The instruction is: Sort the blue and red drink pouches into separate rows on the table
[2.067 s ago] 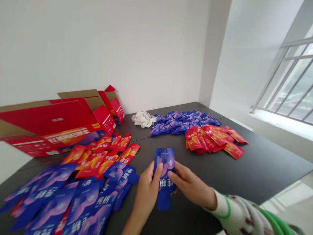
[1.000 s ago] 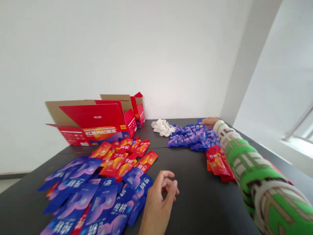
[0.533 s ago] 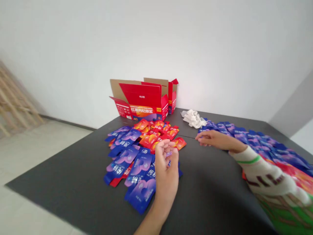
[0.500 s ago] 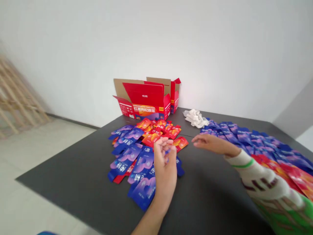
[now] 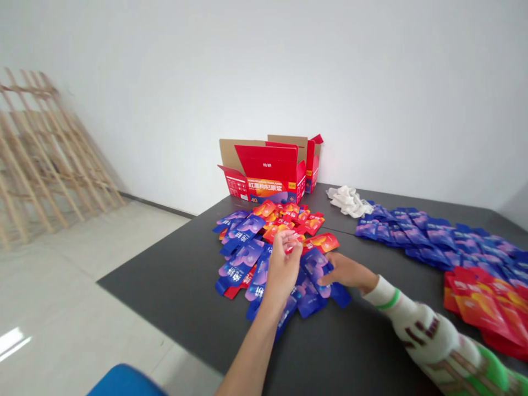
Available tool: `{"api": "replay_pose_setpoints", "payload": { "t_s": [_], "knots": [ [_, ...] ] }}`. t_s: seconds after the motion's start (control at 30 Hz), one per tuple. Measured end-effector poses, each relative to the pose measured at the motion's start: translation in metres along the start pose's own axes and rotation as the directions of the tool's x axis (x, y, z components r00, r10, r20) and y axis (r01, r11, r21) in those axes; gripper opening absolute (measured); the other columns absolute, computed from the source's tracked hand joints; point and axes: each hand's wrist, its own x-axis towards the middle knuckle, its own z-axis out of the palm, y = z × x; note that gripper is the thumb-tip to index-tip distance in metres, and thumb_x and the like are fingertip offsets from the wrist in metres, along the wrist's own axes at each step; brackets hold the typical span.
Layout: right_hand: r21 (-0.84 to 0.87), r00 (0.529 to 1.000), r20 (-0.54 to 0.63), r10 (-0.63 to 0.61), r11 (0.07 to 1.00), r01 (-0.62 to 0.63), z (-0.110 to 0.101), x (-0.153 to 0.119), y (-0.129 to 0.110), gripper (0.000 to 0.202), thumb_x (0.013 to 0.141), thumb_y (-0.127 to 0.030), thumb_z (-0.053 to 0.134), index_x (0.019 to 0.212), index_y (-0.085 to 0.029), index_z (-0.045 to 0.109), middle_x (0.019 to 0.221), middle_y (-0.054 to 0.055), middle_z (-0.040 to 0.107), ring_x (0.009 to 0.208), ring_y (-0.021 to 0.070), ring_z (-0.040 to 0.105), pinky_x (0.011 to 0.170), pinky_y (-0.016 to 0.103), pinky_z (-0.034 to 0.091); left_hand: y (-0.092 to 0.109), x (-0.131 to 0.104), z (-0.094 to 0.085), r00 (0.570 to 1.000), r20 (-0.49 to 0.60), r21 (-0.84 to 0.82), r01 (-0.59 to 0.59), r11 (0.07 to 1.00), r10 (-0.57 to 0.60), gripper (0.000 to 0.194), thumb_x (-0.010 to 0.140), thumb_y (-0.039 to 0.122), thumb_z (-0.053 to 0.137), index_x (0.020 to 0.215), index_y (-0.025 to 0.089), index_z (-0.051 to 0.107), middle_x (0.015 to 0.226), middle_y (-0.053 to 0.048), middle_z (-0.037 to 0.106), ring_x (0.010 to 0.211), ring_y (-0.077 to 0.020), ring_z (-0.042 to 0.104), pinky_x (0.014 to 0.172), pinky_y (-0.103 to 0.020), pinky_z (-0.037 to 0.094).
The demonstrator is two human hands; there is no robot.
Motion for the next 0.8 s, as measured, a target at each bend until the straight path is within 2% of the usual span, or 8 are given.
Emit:
{"api": "replay_pose_setpoints", "payload": {
  "t_s": [0.07, 0.2, 0.3, 0.43, 0.53, 0.6, 0.73, 0.8],
  "knots": [
    [0.044, 0.989, 0.149, -0.007, 0.999, 0.001, -0.013, -0.011, -0.010, 0.033, 0.068, -0.037, 0.071, 0.088, -0.012, 0.062, 0.077, 0.003, 0.064, 0.071, 0.0192, 0.062, 0.067, 0.028, 0.050, 0.002, -0.006, 0.000, 0.982, 0.177, 0.144, -0.096, 0.985, 0.070, 0.039, 0.086, 0.035, 0.058, 0.122, 0.022, 0.051, 0.131, -0.010, 0.056, 0.122, -0.0225, 0.052, 0.104, -0.041, 0.042],
    [-0.406, 0.994, 0.089, -0.056, 0.910, 0.087, -0.027, -0.036, -0.042, 0.010, 0.072, -0.022, 0.065, 0.071, -0.015, 0.058, 0.059, -0.003, 0.056, 0.053, 0.0120, 0.054, 0.051, 0.020, 0.036, 0.011, -0.020, 0.007, 0.846, 0.502, 0.377, -0.402, 0.835, 0.180, 0.077, 0.068, 0.043, 0.079, 0.136, 0.029, 0.047, 0.149, -0.008, 0.044, 0.138, -0.0284, 0.038, 0.114, -0.045, 0.030],
    [-0.765, 0.971, 0.090, -0.223, 0.608, 0.211, -0.025, -0.053, -0.072, 0.010, 0.077, -0.016, 0.066, 0.069, -0.015, 0.061, 0.065, 0.000, 0.060, 0.063, 0.0141, 0.056, 0.060, 0.022, 0.035, 0.015, -0.027, 0.016, 0.817, 0.564, 0.550, -0.479, 0.684, 0.119, 0.044, 0.072, 0.042, 0.075, 0.112, 0.026, 0.065, 0.110, -0.008, 0.070, 0.107, -0.0285, 0.062, 0.099, -0.044, 0.041],
    [-0.899, 0.889, 0.086, -0.450, 0.351, 0.264, -0.026, -0.067, -0.096, 0.004, 0.081, -0.018, 0.067, 0.081, -0.018, 0.064, 0.080, 0.005, 0.063, 0.081, 0.0206, 0.057, 0.077, 0.030, 0.038, 0.014, -0.029, 0.020, 0.877, 0.479, 0.657, -0.390, 0.646, 0.042, 0.026, 0.083, 0.046, 0.061, 0.074, 0.022, 0.067, 0.066, -0.002, 0.066, 0.064, -0.0201, 0.061, 0.060, -0.028, 0.037],
    [-0.829, 0.685, -0.301, -0.663, 0.538, 0.156, -0.035, -0.066, -0.090, 0.023, 0.084, -0.026, 0.064, 0.105, -0.017, 0.059, 0.097, 0.008, 0.063, 0.088, 0.0212, 0.057, 0.079, 0.031, 0.041, 0.013, -0.024, 0.015, 0.972, 0.215, 0.588, -0.203, 0.783, 0.090, 0.038, 0.083, 0.049, 0.060, 0.058, 0.020, 0.055, 0.052, 0.003, 0.053, 0.051, -0.0127, 0.047, 0.053, -0.025, 0.027],
    [-0.684, 0.593, -0.562, -0.577, 0.727, 0.059, -0.035, -0.059, -0.074, 0.019, 0.089, -0.030, 0.057, 0.102, -0.016, 0.055, 0.089, 0.006, 0.062, 0.078, 0.0189, 0.058, 0.070, 0.027, 0.043, 0.014, -0.020, 0.010, 0.993, -0.006, 0.467, -0.105, 0.878, 0.122, 0.043, 0.082, 0.051, 0.059, 0.055, 0.020, 0.047, 0.050, 0.005, 0.047, 0.050, -0.0110, 0.042, 0.053, -0.024, 0.026],
    [-0.563, 0.920, -0.351, -0.173, 0.824, -0.060, 0.000, -0.037, -0.032, 0.019, 0.090, -0.036, 0.057, 0.089, -0.017, 0.054, 0.074, 0.003, 0.062, 0.069, 0.0189, 0.060, 0.063, 0.026, 0.041, 0.014, -0.017, 0.006, 0.961, -0.216, 0.324, -0.097, 0.941, 0.173, 0.036, 0.085, 0.046, 0.057, 0.062, 0.020, 0.050, 0.057, 0.005, 0.050, 0.056, -0.0117, 0.046, 0.057, -0.024, 0.031],
    [-0.590, 0.954, -0.294, -0.059, 0.796, -0.132, 0.026, -0.027, -0.019, 0.033, 0.084, -0.044, 0.067, 0.096, -0.015, 0.055, 0.087, 0.009, 0.064, 0.081, 0.0247, 0.062, 0.069, 0.030, 0.043, 0.013, -0.017, 0.007, 0.956, -0.229, 0.325, -0.102, 0.940, 0.183, 0.033, 0.087, 0.045, 0.055, 0.067, 0.020, 0.051, 0.061, 0.004, 0.053, 0.059, -0.0127, 0.047, 0.060, -0.025, 0.033]
  ]
}}
